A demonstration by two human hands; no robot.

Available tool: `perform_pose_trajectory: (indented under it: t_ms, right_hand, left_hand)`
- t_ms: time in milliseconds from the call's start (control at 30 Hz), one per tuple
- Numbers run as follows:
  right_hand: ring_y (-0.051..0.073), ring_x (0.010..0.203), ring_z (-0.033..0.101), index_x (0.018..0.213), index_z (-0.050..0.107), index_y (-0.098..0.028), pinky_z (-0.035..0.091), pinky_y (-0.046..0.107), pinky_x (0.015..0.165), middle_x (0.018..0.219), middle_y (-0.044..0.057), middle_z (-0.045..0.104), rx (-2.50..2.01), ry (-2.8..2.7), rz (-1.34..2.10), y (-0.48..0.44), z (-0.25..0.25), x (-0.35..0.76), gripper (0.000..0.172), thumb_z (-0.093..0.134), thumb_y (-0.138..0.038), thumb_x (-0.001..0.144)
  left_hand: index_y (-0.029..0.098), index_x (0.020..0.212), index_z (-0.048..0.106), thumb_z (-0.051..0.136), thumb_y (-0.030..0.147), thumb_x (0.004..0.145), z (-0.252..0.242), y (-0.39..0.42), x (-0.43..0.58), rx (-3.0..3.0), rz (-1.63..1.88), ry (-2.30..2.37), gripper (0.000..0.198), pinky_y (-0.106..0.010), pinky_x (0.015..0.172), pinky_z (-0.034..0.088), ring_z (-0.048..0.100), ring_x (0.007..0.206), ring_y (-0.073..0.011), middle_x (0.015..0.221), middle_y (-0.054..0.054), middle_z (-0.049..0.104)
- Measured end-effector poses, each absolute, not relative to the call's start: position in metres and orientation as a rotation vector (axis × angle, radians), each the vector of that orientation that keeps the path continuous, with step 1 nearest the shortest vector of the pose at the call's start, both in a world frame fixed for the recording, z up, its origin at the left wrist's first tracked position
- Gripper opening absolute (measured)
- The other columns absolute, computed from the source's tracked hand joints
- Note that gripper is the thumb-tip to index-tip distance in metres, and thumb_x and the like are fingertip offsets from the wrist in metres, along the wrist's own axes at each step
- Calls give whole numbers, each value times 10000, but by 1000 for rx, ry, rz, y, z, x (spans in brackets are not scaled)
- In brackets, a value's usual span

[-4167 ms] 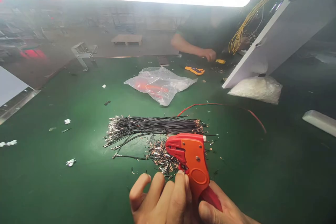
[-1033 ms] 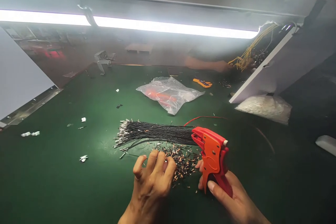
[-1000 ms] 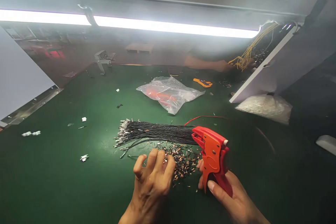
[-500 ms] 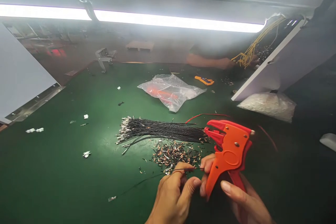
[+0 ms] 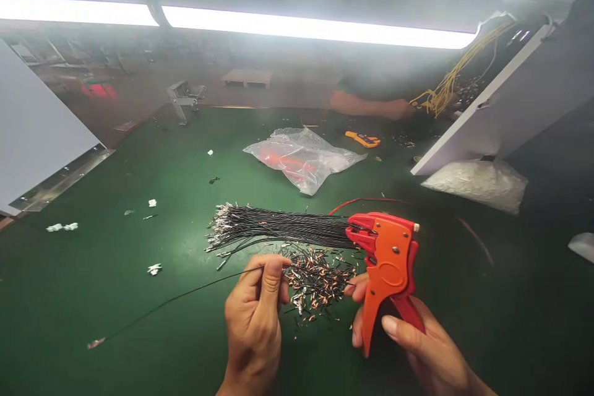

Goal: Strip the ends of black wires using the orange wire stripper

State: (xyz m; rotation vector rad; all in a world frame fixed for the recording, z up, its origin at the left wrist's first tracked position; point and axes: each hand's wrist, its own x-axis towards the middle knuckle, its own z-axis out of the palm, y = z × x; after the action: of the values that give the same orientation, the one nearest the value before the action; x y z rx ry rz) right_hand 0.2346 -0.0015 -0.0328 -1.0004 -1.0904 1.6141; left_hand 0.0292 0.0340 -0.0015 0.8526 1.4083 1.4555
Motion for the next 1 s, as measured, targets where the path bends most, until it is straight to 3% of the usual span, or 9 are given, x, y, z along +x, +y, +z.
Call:
perform_pose_trajectory:
  t_ms: [100,267,400,533,600,767,900,1000]
  right_hand:
    - [229,738,691,1092,664,-231,524,408,734,1217,102,625,-970,-1060,1669,-2,-35,234,287,598,-430,895]
    - [224,701,722,1086,680,-186,532,354,652,1140,105,639,-858,-1081,1796,3,-35,236,331,635,-420,856]
    - [247,733,742,1057,688,-189,544,375,666,1294,141,600,-868,-1074,1810,8,-24,242,316,669,-399,821]
    - [237,655,725,1166,670,-188,523,354,623,1015,96,677,-736,-931,2016,3,-23,240,430,702,-377,781]
    - [194,650,690,1242,644,-186,492,309,622,981,78,668,-683,-910,2113,-1,-29,236,539,736,-375,746]
    - [158,685,602,926,733,-91,429,265,643,929,147,736,-664,-1039,2101,-3,-41,224,409,744,-446,723]
    - [160,622,662,900,719,-63,477,252,608,862,160,748,-670,-766,2162,0,-37,225,361,748,-359,696]
    - [165,616,690,910,715,-45,495,235,585,857,163,737,-605,-678,2166,1,-35,228,343,733,-312,694]
  left_hand:
    - [183,708,666,679,625,799,-1,36,30,859,1476,1419,452,-187,466,325,407,516,-74,555,47,477]
    - [178,634,606,707,641,759,-3,40,26,866,1530,1365,490,-175,429,352,450,490,-69,570,37,516]
    - [185,618,559,679,625,796,-2,44,19,896,1499,1390,490,-164,393,311,414,471,-67,524,53,467]
    - [191,618,531,622,620,842,-7,43,20,1049,1372,1396,492,-181,408,315,373,460,-68,509,63,439]
    - [191,648,548,607,600,864,-10,40,22,1069,1345,1411,466,-188,415,309,356,456,-67,518,69,431]
    - [183,733,649,566,513,925,-16,35,25,1239,1297,1321,390,-194,484,373,447,522,-85,592,40,507]
    - [183,695,620,516,371,976,-20,33,28,1559,1077,1123,354,-195,554,422,520,588,-100,660,10,582]
    - [191,642,539,481,252,989,-21,33,28,1840,1027,1046,358,-187,534,391,478,537,-83,587,37,514]
